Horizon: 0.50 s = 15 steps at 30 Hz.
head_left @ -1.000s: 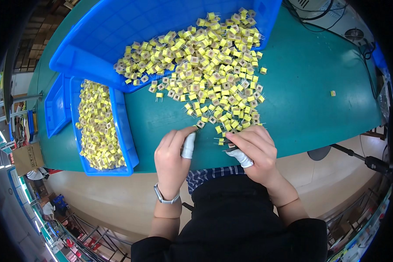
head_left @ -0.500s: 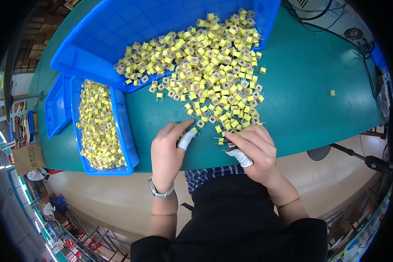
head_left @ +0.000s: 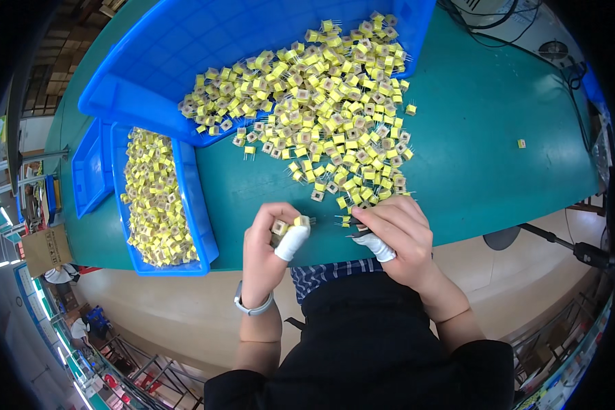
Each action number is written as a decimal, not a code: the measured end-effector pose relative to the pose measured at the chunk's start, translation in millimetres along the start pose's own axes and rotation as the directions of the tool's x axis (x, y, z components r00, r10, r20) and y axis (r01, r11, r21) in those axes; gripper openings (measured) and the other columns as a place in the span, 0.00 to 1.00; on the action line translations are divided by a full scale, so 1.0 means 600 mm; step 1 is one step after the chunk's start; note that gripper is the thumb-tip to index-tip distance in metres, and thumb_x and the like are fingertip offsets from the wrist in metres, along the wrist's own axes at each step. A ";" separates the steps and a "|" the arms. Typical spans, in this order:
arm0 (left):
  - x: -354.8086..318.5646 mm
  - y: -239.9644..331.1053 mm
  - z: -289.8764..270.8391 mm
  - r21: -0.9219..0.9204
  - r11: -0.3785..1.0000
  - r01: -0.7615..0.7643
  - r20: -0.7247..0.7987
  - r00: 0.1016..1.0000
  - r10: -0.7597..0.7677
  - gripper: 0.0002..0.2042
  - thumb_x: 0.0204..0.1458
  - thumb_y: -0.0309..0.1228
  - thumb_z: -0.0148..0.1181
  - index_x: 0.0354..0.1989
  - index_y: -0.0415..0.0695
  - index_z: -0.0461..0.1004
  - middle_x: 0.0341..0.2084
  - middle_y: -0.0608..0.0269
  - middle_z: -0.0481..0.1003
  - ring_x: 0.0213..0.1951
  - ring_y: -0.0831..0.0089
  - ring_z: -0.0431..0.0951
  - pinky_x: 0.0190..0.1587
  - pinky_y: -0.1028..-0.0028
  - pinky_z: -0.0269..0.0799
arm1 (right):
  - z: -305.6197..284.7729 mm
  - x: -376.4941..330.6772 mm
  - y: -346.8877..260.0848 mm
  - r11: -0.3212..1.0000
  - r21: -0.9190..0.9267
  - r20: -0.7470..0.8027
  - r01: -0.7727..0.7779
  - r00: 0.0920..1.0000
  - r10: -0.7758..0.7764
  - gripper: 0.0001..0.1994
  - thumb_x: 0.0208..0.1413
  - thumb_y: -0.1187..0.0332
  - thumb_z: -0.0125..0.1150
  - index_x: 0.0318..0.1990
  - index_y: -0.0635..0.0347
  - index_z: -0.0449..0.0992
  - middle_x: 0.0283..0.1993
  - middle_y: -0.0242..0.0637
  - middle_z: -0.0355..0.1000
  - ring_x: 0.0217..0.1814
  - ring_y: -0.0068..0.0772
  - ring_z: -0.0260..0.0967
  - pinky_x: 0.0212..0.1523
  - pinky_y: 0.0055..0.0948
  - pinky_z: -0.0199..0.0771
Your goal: The person picks up a transformer from a pile, trims its leads using a pair of pliers, and places the finished component into a blue bin, repeating the process for several others.
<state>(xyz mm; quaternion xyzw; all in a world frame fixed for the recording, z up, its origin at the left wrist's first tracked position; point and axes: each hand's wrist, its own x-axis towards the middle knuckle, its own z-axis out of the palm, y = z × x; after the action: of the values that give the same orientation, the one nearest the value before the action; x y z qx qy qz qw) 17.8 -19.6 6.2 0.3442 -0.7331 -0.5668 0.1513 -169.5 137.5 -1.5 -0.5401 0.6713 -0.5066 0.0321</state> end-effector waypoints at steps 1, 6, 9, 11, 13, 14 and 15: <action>-0.005 -0.003 0.006 -0.184 0.983 -0.018 -0.004 1.000 0.018 0.13 0.60 0.29 0.72 0.47 0.39 0.73 0.36 0.62 0.81 0.38 0.75 0.83 0.40 0.74 0.77 | 0.000 0.001 -0.001 1.000 0.001 -0.001 0.001 1.000 -0.001 0.18 0.47 0.70 0.74 0.47 0.67 0.86 0.37 0.40 0.80 0.37 0.42 0.76 0.39 0.37 0.73; -0.008 0.014 0.042 -0.370 0.922 -0.115 0.056 0.988 0.146 0.14 0.63 0.28 0.67 0.47 0.42 0.65 0.35 0.56 0.75 0.36 0.70 0.79 0.41 0.74 0.73 | -0.001 -0.001 -0.001 1.000 0.008 0.021 0.005 1.000 -0.005 0.18 0.46 0.71 0.74 0.47 0.64 0.86 0.37 0.39 0.80 0.38 0.42 0.77 0.40 0.37 0.73; -0.009 0.017 0.049 -0.380 0.914 -0.139 0.048 0.984 0.169 0.15 0.62 0.28 0.67 0.47 0.42 0.65 0.35 0.56 0.75 0.37 0.70 0.79 0.41 0.74 0.73 | -0.002 -0.004 -0.003 1.000 -0.001 0.024 0.005 1.000 -0.005 0.18 0.45 0.71 0.73 0.47 0.63 0.87 0.38 0.37 0.81 0.38 0.41 0.77 0.40 0.37 0.73; -0.010 0.016 0.050 -0.363 0.922 -0.135 0.048 0.986 0.163 0.15 0.62 0.27 0.68 0.47 0.42 0.65 0.35 0.56 0.75 0.37 0.70 0.79 0.42 0.73 0.73 | -0.003 -0.005 -0.004 1.000 -0.013 0.025 0.004 1.000 -0.004 0.19 0.44 0.72 0.73 0.47 0.62 0.87 0.38 0.37 0.81 0.38 0.41 0.77 0.40 0.37 0.72; -0.010 0.015 0.049 -0.345 0.930 -0.130 0.047 0.987 0.156 0.15 0.62 0.27 0.68 0.47 0.42 0.65 0.35 0.56 0.75 0.37 0.70 0.79 0.42 0.73 0.73 | -0.003 -0.004 -0.004 0.999 -0.032 0.021 0.028 0.999 -0.027 0.19 0.43 0.73 0.72 0.46 0.62 0.87 0.38 0.36 0.81 0.37 0.40 0.77 0.39 0.36 0.72; -0.011 0.015 0.048 -0.330 0.934 -0.138 0.054 0.985 0.165 0.15 0.62 0.26 0.68 0.47 0.42 0.65 0.36 0.56 0.75 0.37 0.70 0.79 0.42 0.73 0.73 | -0.003 -0.005 -0.004 0.999 -0.033 0.020 0.028 0.999 -0.027 0.19 0.43 0.73 0.72 0.46 0.62 0.87 0.38 0.36 0.81 0.37 0.40 0.77 0.39 0.36 0.72; -0.011 0.015 0.047 -0.316 0.937 -0.146 0.062 0.983 0.174 0.15 0.61 0.26 0.68 0.47 0.42 0.66 0.36 0.56 0.75 0.37 0.70 0.79 0.42 0.73 0.73 | -0.002 -0.005 -0.004 0.999 -0.037 0.021 0.033 0.999 -0.032 0.19 0.42 0.73 0.72 0.46 0.62 0.87 0.38 0.36 0.81 0.37 0.39 0.77 0.39 0.36 0.71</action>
<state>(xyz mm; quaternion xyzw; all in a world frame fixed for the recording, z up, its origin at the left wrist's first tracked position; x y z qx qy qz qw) 2.2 6.7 6.7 0.2299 -0.6665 -0.6753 0.2165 -167.2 140.8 -0.5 -0.5565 0.6716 -0.4887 0.0207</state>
